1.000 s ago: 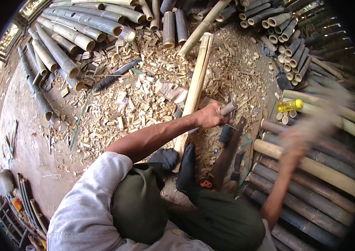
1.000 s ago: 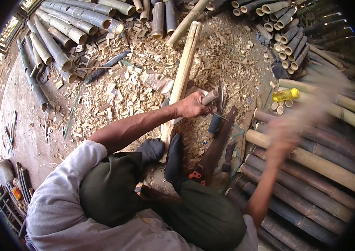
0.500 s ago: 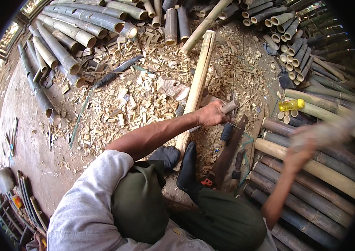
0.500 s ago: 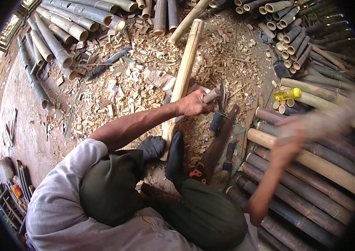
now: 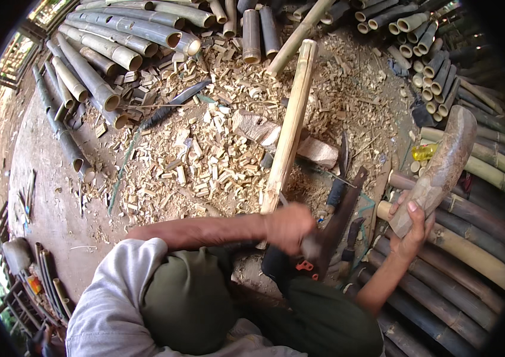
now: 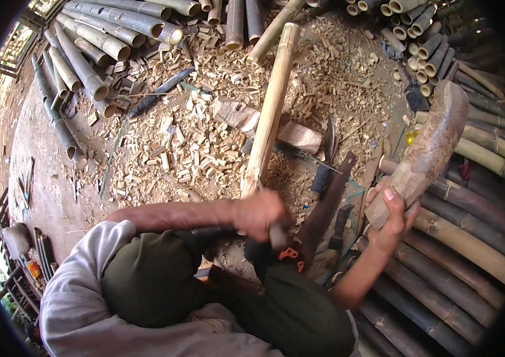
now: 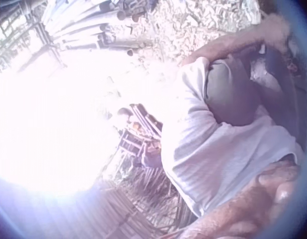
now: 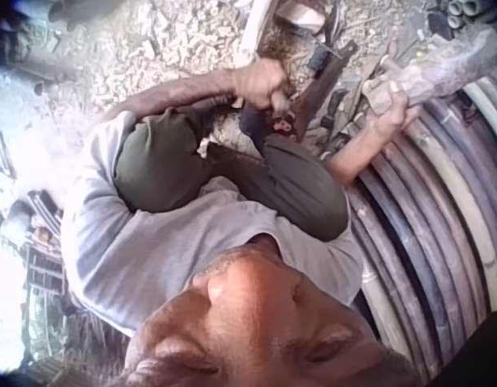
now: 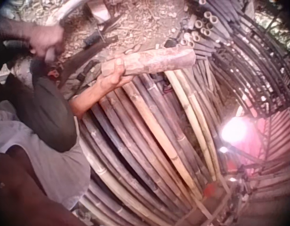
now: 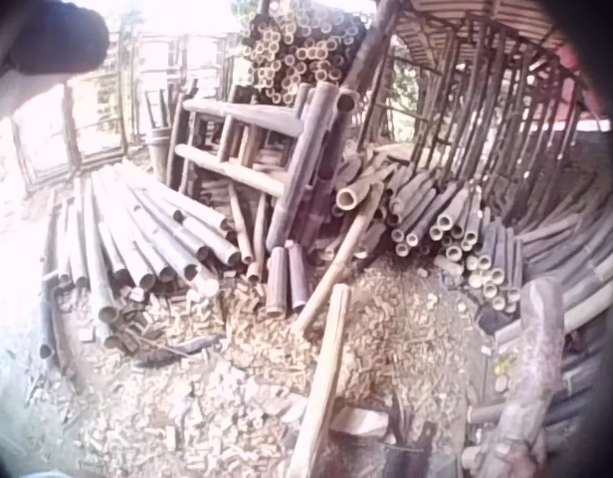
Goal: The person splits a bamboo pole using a chisel and a wooden mallet. They position the chisel on the bamboo and strike it repeatedly to drive the blade through the material, separating the pole into sections.
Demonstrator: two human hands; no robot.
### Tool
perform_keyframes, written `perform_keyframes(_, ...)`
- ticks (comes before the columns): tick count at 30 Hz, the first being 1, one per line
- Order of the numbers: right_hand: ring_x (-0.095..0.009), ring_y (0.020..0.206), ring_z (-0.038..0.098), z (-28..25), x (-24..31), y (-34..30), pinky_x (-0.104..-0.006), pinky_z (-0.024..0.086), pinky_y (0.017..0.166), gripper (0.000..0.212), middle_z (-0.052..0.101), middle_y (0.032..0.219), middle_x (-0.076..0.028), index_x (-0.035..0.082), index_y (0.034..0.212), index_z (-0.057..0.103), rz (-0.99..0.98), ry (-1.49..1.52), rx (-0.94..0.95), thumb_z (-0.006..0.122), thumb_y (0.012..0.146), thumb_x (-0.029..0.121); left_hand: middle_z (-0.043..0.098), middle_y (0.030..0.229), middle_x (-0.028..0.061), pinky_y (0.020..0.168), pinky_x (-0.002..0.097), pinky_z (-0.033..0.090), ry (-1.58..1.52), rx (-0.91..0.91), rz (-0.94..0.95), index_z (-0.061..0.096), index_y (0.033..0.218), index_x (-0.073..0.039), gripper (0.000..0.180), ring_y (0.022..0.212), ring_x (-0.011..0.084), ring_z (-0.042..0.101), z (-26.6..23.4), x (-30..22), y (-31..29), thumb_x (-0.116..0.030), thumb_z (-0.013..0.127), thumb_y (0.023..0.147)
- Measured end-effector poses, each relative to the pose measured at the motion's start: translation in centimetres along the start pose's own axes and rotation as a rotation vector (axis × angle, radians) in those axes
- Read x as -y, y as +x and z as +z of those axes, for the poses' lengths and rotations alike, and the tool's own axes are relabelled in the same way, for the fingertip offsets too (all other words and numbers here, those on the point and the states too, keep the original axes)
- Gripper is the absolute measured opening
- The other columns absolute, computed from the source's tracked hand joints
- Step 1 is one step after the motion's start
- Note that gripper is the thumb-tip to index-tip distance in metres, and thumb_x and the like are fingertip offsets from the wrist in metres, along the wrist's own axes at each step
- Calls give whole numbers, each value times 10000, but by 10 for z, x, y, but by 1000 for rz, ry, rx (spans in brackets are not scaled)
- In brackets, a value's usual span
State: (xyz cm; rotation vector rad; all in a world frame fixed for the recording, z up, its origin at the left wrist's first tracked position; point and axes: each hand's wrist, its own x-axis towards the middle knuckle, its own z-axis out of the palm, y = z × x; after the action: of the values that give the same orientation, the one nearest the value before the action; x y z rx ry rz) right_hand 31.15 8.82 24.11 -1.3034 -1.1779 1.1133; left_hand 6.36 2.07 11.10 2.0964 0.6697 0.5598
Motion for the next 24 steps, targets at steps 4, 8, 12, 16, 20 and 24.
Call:
perform_keyframes(4,-225,820,641,15,-23,-23,-352,564,688,581,608,1065,-164,-44,1268,506,126,269,-6,684,786,229,688,822,40,560,289,485,-1006,-683,-331,665,895,-79,64,709,121,642,-60,37,1,-117,616,879)
perform_keyframes(8,-219,754,653,-12,-54,-34,-366,574,639,543,642,973,-149,-33,1210,534,340,133,75,706,760,217,581,700,31,553,291,454,-718,-582,-140,678,913,-50,94,619,138,550,-53,38,-5,-68,655,823)
perform_keyframes(12,-207,681,651,-1,-59,-45,-351,563,570,480,661,899,-130,-21,1157,562,413,87,37,711,762,208,710,963,130,848,391,550,-576,-320,-73,639,853,-6,92,945,249,681,-35,-14,4,-44,709,806)
perform_keyframes(16,-203,670,649,-2,-58,-48,-334,560,547,482,657,895,-137,-40,1159,566,396,99,40,702,781,226,601,764,26,682,327,502,-975,-903,-302,643,912,-60,210,746,151,588,-69,36,-6,-235,758,926)
perform_keyframes(20,-203,672,649,-1,-55,-51,-328,561,550,482,651,900,-144,-55,1179,558,399,140,33,678,803,221,363,608,-54,531,276,343,-1427,-1448,-465,652,1005,-42,385,564,92,377,-87,98,-50,-411,740,943)
perform_keyframes(24,-191,726,625,-5,-66,-49,-319,556,591,530,608,954,-122,-40,1272,525,438,193,112,653,855,262,303,600,-52,528,288,302,-1609,-1531,-387,626,964,-29,436,561,104,334,-77,118,-68,-451,733,937)
